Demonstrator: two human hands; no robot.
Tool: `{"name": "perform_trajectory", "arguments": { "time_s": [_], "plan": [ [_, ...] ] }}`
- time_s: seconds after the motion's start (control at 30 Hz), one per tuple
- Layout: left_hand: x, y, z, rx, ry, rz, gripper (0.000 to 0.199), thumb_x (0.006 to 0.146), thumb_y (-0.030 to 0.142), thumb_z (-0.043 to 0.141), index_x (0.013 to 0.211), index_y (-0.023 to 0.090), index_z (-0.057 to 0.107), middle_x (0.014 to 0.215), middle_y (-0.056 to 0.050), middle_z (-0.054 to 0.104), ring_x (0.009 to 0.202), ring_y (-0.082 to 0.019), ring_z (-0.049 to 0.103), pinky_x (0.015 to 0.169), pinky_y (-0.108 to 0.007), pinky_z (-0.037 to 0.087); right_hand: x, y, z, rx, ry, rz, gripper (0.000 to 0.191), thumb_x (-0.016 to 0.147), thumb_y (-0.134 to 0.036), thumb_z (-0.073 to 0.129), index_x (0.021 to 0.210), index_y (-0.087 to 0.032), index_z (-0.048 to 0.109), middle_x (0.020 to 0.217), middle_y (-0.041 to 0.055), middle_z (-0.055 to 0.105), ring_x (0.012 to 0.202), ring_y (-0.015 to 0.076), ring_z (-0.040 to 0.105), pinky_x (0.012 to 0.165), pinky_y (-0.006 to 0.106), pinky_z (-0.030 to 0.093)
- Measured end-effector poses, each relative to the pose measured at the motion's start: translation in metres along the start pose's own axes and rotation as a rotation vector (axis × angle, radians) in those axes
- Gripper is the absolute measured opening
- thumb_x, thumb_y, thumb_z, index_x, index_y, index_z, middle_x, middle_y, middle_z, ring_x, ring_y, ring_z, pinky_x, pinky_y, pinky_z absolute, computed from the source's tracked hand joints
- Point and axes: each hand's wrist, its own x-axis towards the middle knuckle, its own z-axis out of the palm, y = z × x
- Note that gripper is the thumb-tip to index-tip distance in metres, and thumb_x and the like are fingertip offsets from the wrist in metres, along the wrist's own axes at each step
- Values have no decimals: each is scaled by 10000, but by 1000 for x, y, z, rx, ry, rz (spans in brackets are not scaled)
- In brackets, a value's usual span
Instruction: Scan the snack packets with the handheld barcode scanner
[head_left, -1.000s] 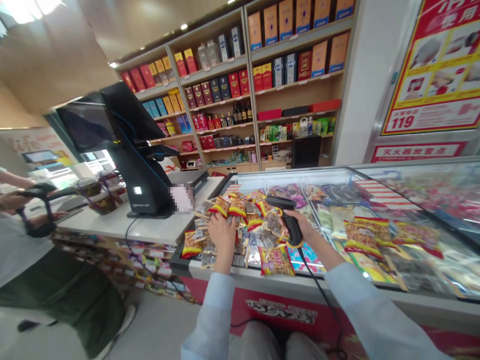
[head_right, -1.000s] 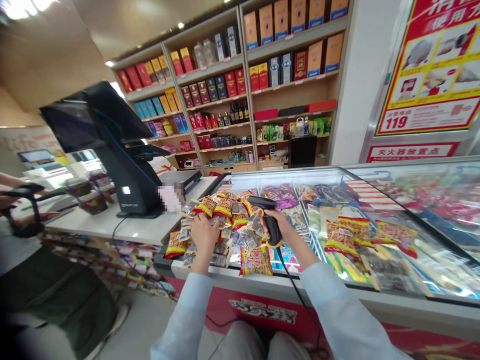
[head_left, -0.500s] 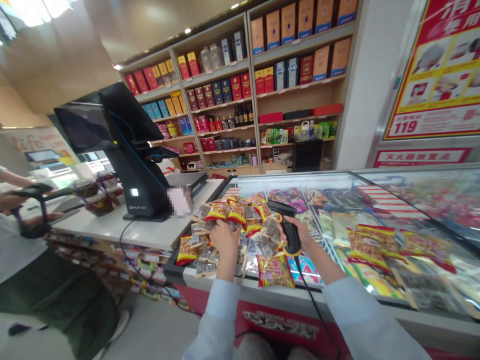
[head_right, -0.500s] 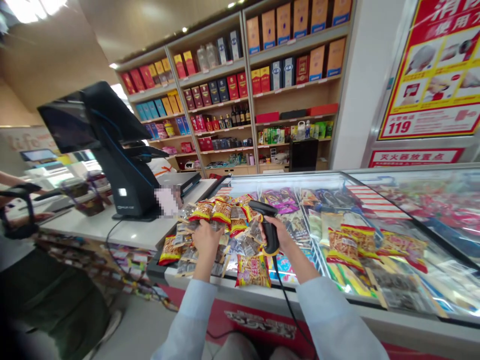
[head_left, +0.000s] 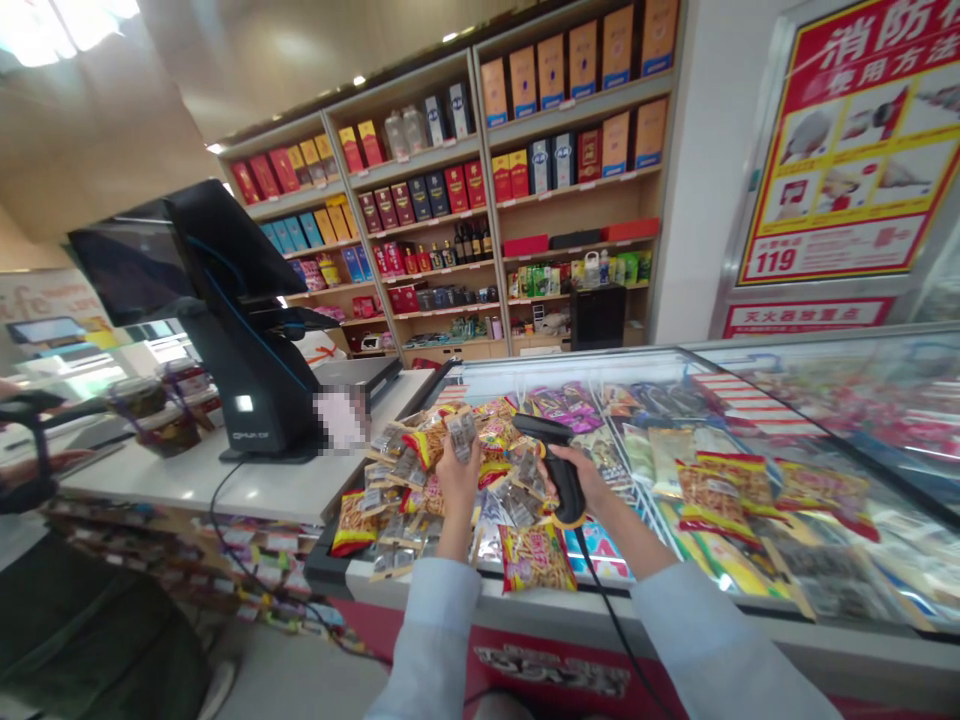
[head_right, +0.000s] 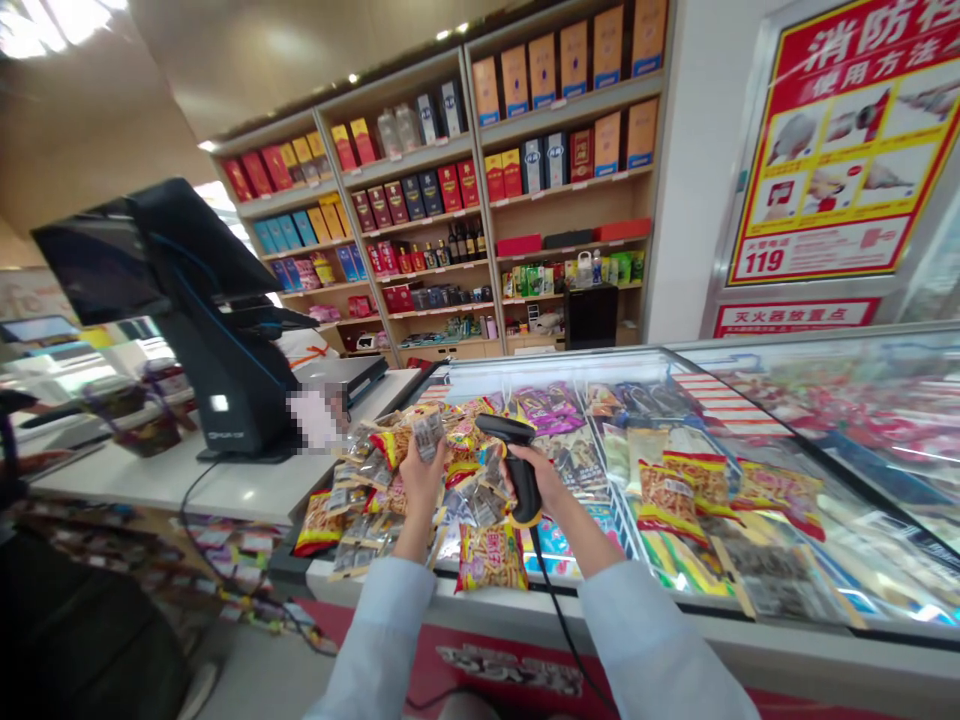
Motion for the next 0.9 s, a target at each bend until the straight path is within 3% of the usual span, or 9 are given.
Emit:
{"name": "perform_trajectory", "arguments": {
  "time_s": [0.13, 0.23, 0.3, 0.6, 0.9],
  "plan": [
    [-8, -3, 6, -2, 11, -15, 648, 824, 426, 597, 1356, 102, 420, 965, -180, 717, 863, -278, 696, 703, -313, 509, -1, -1, 2, -6, 0, -5, 247, 719, -415, 621, 744, -171, 586, 562, -12, 586, 376, 99, 487, 340, 217, 399],
    [-9, -3, 5, -51, -1, 53, 776, 834, 389, 603, 1472, 146, 234, 1094, -186, 691, 942, -263, 690, 729, -293, 508, -2, -1, 3, -30, -34, -1, 273, 705, -428, 637, 774, -171, 580, 556, -18, 581, 367, 101, 490, 326, 214, 391],
    [-9, -5, 5, -50, -14, 89, 782, 847, 377, 593, 1491, 189, 193, 1127, -165, 685, 940, -248, 692, 721, -280, 504, -3, 1, 4, -60, -58, -6, 284, 701, -429, 645, 780, -165, 579, 556, -14, 586, 363, 103, 496, 322, 213, 391],
    [-10, -7, 8, 119, -48, 93, 699, 868, 397, 559, 1471, 180, 282, 932, -119, 732, 749, -221, 697, 627, -267, 471, -3, 11, 7, -103, -107, -19, 289, 698, -420, 655, 766, -152, 571, 539, 2, 607, 345, 109, 513, 321, 208, 392],
    [-12, 5, -3, 15, 131, 32, 647, 859, 334, 579, 1448, 213, 338, 1216, -121, 646, 1024, -222, 656, 812, -296, 509, -12, -14, 3, 11, -146, -68, 252, 702, -390, 638, 788, -161, 575, 557, -16, 588, 348, 98, 498, 309, 203, 415]
  ]
}}
